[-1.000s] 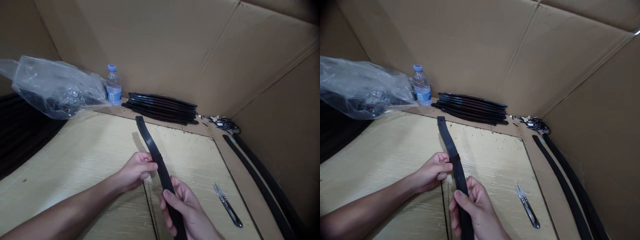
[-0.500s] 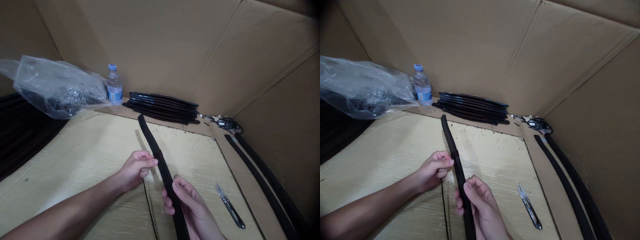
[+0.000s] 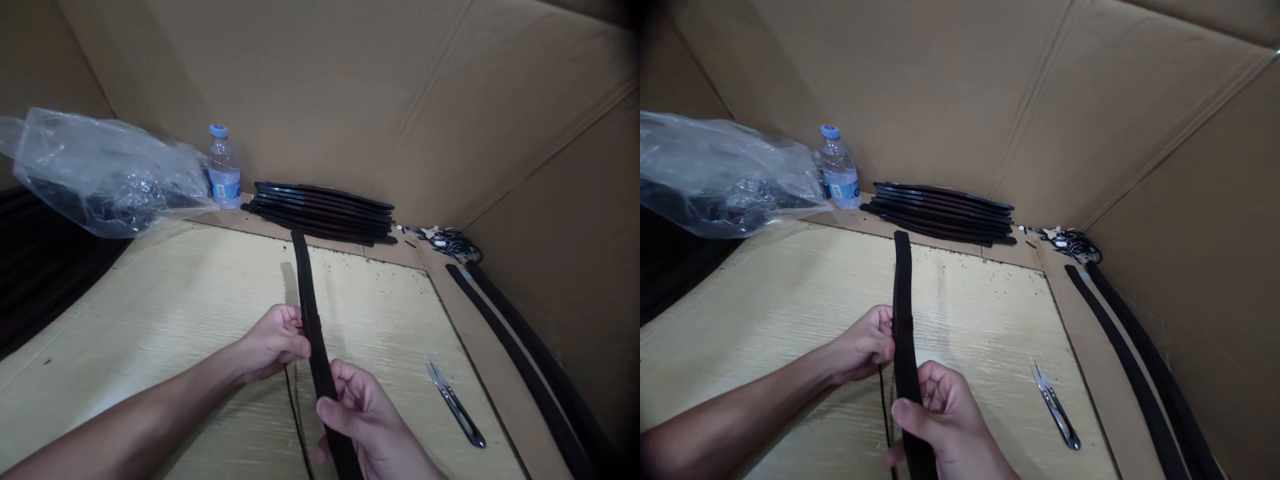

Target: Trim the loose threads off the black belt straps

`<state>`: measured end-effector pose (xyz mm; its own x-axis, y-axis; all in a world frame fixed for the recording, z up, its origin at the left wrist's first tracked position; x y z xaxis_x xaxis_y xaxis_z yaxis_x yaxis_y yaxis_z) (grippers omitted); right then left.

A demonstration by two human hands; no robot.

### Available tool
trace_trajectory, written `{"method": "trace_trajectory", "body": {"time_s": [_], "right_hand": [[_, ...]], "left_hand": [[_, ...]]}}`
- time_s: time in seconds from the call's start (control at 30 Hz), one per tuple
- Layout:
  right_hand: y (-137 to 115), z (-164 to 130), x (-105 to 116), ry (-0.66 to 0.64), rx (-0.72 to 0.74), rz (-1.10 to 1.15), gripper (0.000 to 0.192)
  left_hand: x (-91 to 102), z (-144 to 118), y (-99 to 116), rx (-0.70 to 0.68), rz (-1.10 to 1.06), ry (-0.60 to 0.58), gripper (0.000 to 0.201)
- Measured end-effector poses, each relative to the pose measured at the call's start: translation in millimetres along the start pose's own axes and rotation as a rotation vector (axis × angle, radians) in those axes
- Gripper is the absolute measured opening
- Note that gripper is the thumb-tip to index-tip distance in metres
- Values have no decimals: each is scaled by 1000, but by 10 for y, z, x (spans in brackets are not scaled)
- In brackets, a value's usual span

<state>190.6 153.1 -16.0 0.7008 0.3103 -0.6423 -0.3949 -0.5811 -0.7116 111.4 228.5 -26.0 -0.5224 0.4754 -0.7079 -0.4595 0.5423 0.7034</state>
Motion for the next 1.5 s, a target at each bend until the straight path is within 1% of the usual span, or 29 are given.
{"method": "trace_trajectory", "body": {"time_s": [0.1,0.17,0.23,0.3,0.37,0.43,0.57,0.7,0.77,0.83,0.9,1.0,1.1,1.2,1.33,1.43,1.5], "right_hand": [[39,-28,31,12,-57,-23,36],[37,-35,14,-9,-81,-33,39],[-6,-29,-16,-33,-55,-49,42],[-60,-18,-30,-30,-7,-89,44],[-83,-6,-20,-7,22,-105,44],[-66,3,18,33,19,-74,42],[-62,-4,142,149,38,-31,37],[-128,-18,143,154,97,-56,33],[-128,-30,140,162,99,-48,38],[-118,-42,152,185,90,-65,43],[-110,-43,160,192,79,-106,38],[-120,-33,153,181,84,-133,32],[-133,-30,117,145,73,-95,30],[-169,-34,52,83,77,-29,29],[-193,-21,-28,2,60,37,28],[-174,-16,-16,26,38,67,28],[-161,-19,5,56,32,66,33]], "left_hand": [[-22,-9,-10,15,17,-9,33],[-49,-11,-13,23,19,-23,31],[-72,-10,-13,20,18,-36,30],[-68,-13,-11,9,16,-24,29],[-40,-18,-9,-1,19,15,27],[-5,-25,-3,-9,18,62,27],[64,-37,19,-29,7,163,32],[107,-40,30,-46,1,237,32],[97,-33,38,-61,11,243,32],[53,-13,41,-70,18,208,34],[-13,8,46,-85,12,146,37],[-80,15,57,-110,9,86,32],[-112,9,31,-84,14,56,28],[-155,2,-16,-50,-4,11,26],[-285,-8,-103,-13,-12,-92,23],[-422,-17,-175,14,-7,-198,23],[-470,-20,-208,24,-7,-229,25]]}}
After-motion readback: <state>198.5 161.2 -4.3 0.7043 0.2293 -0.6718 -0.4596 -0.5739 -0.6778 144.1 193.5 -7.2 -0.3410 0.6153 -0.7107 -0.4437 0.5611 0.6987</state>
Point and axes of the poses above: each hand's wrist, its own z-axis towards the middle knuckle, its own x-axis out of the back of the hand, y = z × x, the point moved 8 cm from there along z, towards the middle knuckle, and after that the axes turned 12 degrees about -y, right-handed, at the moved point
